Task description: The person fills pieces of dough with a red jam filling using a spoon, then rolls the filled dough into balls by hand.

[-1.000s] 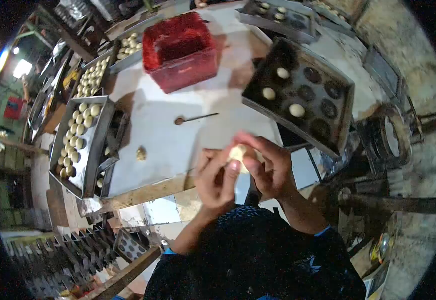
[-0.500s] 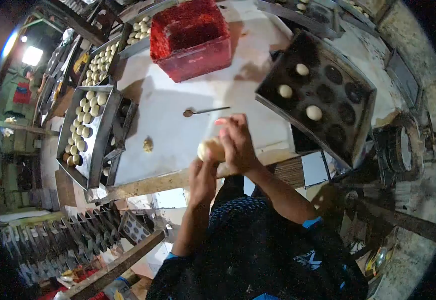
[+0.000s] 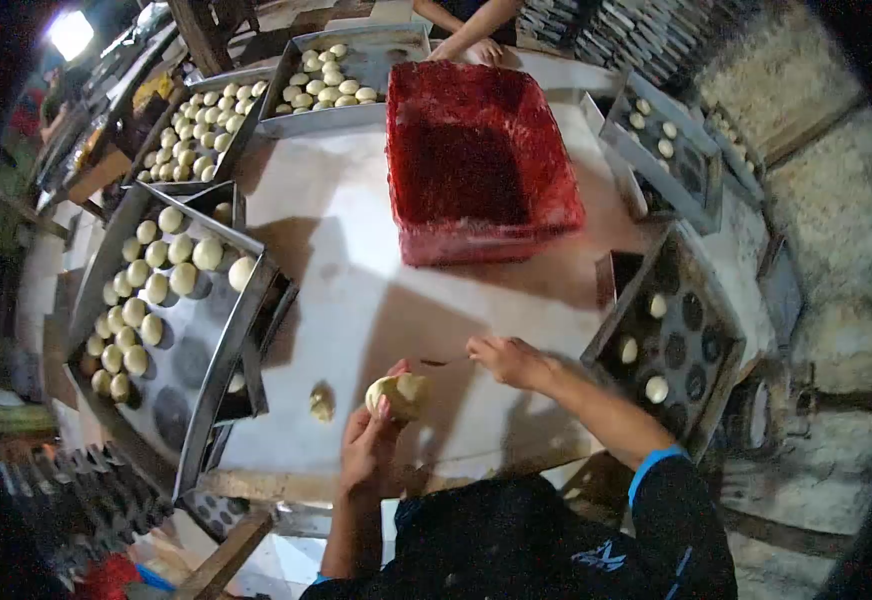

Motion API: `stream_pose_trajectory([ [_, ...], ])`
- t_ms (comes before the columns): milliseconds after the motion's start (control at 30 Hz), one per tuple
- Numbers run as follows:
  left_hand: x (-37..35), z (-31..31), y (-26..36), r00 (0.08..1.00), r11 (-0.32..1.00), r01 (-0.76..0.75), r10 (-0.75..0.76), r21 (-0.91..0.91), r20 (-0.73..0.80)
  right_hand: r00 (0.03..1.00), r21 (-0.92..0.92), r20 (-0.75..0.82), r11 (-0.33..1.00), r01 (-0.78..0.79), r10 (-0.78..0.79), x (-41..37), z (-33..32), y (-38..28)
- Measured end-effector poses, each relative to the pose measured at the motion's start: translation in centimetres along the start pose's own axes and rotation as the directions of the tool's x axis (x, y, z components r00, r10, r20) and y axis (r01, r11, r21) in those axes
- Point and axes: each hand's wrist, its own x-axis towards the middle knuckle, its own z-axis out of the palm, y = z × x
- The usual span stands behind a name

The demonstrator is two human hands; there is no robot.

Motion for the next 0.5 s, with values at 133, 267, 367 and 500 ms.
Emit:
stream_pose_trajectory([
  [133, 3.5, 0.7, 3.2, 0.989, 0.975, 0.029, 0.004, -0.222, 0.15, 0.933, 0.081, -0.341, 0.984, 0.156, -0.12, 4.0, -12.5, -1.7],
  [267, 6.4, 0.1, 2.8, 0.989, 0.965, 0.075, -0.039, -0.253, 0.144, 0.864, 0.04, -0.502, 0.999, -0.025, 0.042, 12.4, -21.3, 1.0],
  [367, 7.6, -0.1, 2.8, 0.988, 0.959, 0.041, 0.002, -0.28, 0.153, 0.934, 0.003, -0.287, 0.975, -0.22, 0.212, 18.6, -22.3, 5.5],
  [500, 7.7, -0.8, 2.6, 0.988, 0.939, 0.133, -0.1, -0.317, 0.118, 0.987, -0.384, 0.075, 0.917, -0.102, 0.141, 24.4, -17.6, 11.4],
])
